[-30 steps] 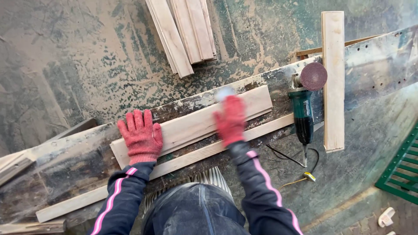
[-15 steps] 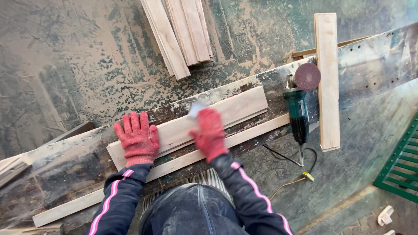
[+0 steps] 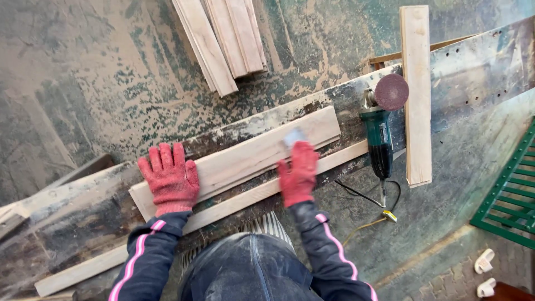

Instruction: Sanding wooden planks using an angle grinder with a sanding disc attachment on a workbench.

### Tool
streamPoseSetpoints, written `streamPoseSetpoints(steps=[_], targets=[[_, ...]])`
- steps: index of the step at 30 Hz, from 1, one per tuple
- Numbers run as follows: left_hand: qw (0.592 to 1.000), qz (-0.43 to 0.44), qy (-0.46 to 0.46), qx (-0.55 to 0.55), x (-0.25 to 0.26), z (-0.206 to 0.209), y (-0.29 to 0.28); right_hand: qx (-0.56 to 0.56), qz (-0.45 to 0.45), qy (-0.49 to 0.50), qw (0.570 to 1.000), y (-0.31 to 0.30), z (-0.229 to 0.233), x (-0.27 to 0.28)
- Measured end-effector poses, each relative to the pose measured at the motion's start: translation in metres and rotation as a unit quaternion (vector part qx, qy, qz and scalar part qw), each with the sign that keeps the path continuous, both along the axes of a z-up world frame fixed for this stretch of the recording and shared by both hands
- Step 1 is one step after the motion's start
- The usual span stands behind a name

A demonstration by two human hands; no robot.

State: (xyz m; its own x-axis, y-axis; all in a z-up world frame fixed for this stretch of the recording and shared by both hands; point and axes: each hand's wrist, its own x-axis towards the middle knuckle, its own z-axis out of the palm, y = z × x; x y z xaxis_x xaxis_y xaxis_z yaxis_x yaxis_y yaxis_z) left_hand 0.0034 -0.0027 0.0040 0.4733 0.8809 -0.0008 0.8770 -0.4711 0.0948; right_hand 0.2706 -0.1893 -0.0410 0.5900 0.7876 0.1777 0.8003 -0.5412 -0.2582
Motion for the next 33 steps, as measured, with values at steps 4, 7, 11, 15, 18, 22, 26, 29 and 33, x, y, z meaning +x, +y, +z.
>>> streamPoseSetpoints(steps=[4,7,11,15,18,22,26,29,33], targets=[[0.999,-0.015,-0.006,0.032,0.002,0.002,0.004,-0.059,0.078,0.093,0.991,0.009,0.016,-0.027],[1.0,-0.012,0.014,0.023,-0.001,0.006,0.0,-0.015,0.068,-0.075,0.995,-0.005,-0.011,0.043],[1.0,-0.014,0.016,-0.001,0.0,0.01,-0.001,-0.037,-0.046,-0.022,0.998,-0.008,-0.008,0.038],[1.0,0.0,0.011,0.019,0.001,0.005,0.001,-0.083,0.079,0.084,0.99,-0.001,0.018,-0.056],[1.0,-0.009,0.02,-0.009,0.001,0.008,0.002,0.004,0.071,-0.06,0.996,-0.005,0.001,0.021],[0.999,-0.007,0.03,-0.018,0.0,0.008,0.002,-0.072,-0.064,-0.01,0.995,-0.019,-0.011,0.074],[0.999,0.006,0.028,-0.015,0.003,0.007,0.002,0.021,0.063,-0.034,0.997,-0.004,0.013,-0.019],[0.999,0.01,0.042,-0.022,0.003,0.013,0.003,-0.004,0.107,0.028,0.994,0.004,0.018,-0.011],[0.998,0.011,0.055,-0.041,0.005,0.015,0.002,-0.036,-0.006,-0.055,0.998,0.001,0.005,0.094]])
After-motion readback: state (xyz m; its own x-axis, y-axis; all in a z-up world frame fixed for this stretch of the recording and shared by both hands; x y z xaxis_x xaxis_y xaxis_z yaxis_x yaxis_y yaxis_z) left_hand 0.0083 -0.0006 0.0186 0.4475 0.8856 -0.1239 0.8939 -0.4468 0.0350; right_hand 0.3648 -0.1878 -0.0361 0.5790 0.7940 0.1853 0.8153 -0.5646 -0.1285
